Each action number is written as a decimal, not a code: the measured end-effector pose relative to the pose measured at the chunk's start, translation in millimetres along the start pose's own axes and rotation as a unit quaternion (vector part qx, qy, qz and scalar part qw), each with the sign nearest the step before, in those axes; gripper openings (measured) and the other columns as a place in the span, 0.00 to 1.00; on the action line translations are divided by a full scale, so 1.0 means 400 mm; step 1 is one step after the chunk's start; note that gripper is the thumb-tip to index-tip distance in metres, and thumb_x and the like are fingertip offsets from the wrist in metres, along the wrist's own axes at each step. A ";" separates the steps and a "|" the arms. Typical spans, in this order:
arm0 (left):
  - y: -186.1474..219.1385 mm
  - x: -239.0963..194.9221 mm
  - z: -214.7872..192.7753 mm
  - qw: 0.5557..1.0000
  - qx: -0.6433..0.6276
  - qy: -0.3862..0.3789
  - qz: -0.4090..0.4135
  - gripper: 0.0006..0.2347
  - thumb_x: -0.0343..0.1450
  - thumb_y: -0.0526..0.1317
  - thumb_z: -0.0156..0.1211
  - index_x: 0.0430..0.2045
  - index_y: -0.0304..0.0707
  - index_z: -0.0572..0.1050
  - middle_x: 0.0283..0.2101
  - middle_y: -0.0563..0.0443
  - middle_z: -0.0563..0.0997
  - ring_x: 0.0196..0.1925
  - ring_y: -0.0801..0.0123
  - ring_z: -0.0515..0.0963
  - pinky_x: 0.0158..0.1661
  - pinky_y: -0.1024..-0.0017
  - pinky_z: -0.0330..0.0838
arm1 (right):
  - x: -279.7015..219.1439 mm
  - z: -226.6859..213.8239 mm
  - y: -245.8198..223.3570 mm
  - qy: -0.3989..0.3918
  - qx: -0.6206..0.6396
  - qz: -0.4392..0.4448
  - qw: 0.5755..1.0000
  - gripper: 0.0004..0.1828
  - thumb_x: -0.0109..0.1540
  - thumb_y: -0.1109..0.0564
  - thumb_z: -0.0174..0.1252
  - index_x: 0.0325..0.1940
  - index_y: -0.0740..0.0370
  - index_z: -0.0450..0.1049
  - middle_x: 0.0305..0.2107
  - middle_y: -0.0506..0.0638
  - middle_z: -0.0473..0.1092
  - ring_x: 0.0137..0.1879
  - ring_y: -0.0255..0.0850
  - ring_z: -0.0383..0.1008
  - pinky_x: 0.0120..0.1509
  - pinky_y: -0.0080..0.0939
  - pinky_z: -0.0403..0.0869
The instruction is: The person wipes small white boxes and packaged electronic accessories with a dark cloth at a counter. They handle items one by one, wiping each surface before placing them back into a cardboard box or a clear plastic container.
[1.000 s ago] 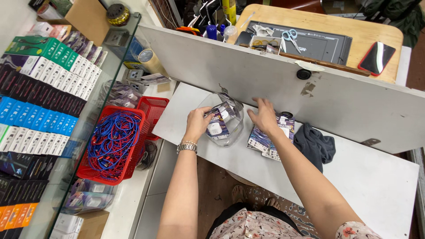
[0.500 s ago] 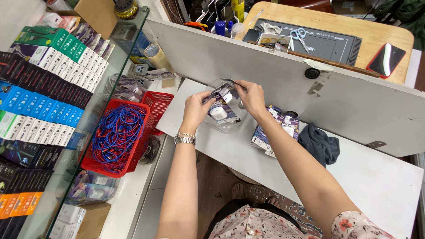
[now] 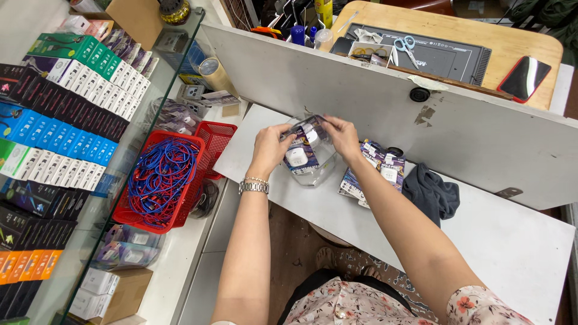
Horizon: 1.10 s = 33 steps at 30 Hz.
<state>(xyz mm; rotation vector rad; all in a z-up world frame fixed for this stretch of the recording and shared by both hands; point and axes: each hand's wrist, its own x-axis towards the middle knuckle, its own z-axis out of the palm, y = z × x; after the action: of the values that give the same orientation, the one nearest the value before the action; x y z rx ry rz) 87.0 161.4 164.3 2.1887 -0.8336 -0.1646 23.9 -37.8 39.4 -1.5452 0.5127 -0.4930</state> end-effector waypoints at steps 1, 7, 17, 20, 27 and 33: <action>0.014 -0.004 -0.012 1.000 -0.009 0.008 0.003 0.09 0.67 0.37 0.66 0.40 0.39 0.83 0.33 0.40 0.85 0.33 0.56 0.86 0.39 0.65 0.77 | 0.006 -0.005 -0.013 -0.005 0.013 -0.015 1.000 0.15 0.66 0.56 0.60 0.55 0.63 0.79 0.40 0.44 0.78 0.44 0.29 0.74 0.49 0.30 0.72; 0.159 -0.004 -0.095 0.997 0.032 0.047 0.057 0.08 0.69 0.36 0.65 0.40 0.39 0.84 0.25 0.39 0.83 0.25 0.54 0.81 0.31 0.63 0.72 | 0.024 -0.067 -0.188 0.008 0.138 -0.170 0.976 0.12 0.71 0.58 0.58 0.55 0.65 0.79 0.35 0.40 0.72 0.40 0.25 0.66 0.44 0.27 0.66; 0.289 0.080 0.043 0.980 -0.091 -0.072 0.163 0.11 0.67 0.37 0.69 0.40 0.32 0.81 0.29 0.44 0.85 0.25 0.73 0.78 0.30 0.71 0.73 | -0.102 -0.312 -0.319 0.135 0.085 -0.207 0.965 0.09 0.72 0.55 0.57 0.48 0.65 0.76 0.37 0.39 0.75 0.42 0.23 0.68 0.45 0.25 0.67; 0.231 0.115 0.179 0.956 -0.169 -0.201 0.130 0.10 0.68 0.36 0.68 0.40 0.31 0.82 0.32 0.50 0.87 0.30 0.80 0.80 0.33 0.74 0.75 | -0.136 -0.381 -0.234 0.163 0.007 -0.159 0.974 0.11 0.72 0.54 0.57 0.45 0.66 0.76 0.33 0.40 0.72 0.38 0.24 0.65 0.41 0.27 0.65; 0.096 0.159 0.458 0.910 -0.163 -0.381 0.021 0.13 0.66 0.34 0.68 0.44 0.32 0.83 0.34 0.53 0.87 0.31 0.80 0.79 0.36 0.74 0.75 | -0.161 -0.460 0.120 0.206 0.046 0.034 0.977 0.14 0.71 0.53 0.51 0.47 0.69 0.74 0.35 0.46 0.75 0.40 0.31 0.70 0.46 0.34 0.70; 0.033 0.256 0.593 0.912 -0.051 -0.406 0.020 0.18 0.64 0.38 0.72 0.47 0.33 0.81 0.37 0.48 0.87 0.34 0.74 0.82 0.40 0.72 0.75 | -0.090 -0.502 0.370 0.207 0.103 0.140 0.963 0.19 0.69 0.54 0.51 0.61 0.67 0.69 0.48 0.53 0.74 0.49 0.37 0.72 0.54 0.36 0.71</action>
<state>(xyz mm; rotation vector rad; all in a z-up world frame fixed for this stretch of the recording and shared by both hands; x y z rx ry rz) 73.4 -55.6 23.7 1.9783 -1.2687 -1.1263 -128.0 -181.1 -101.6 -1.1467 0.9573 -0.6315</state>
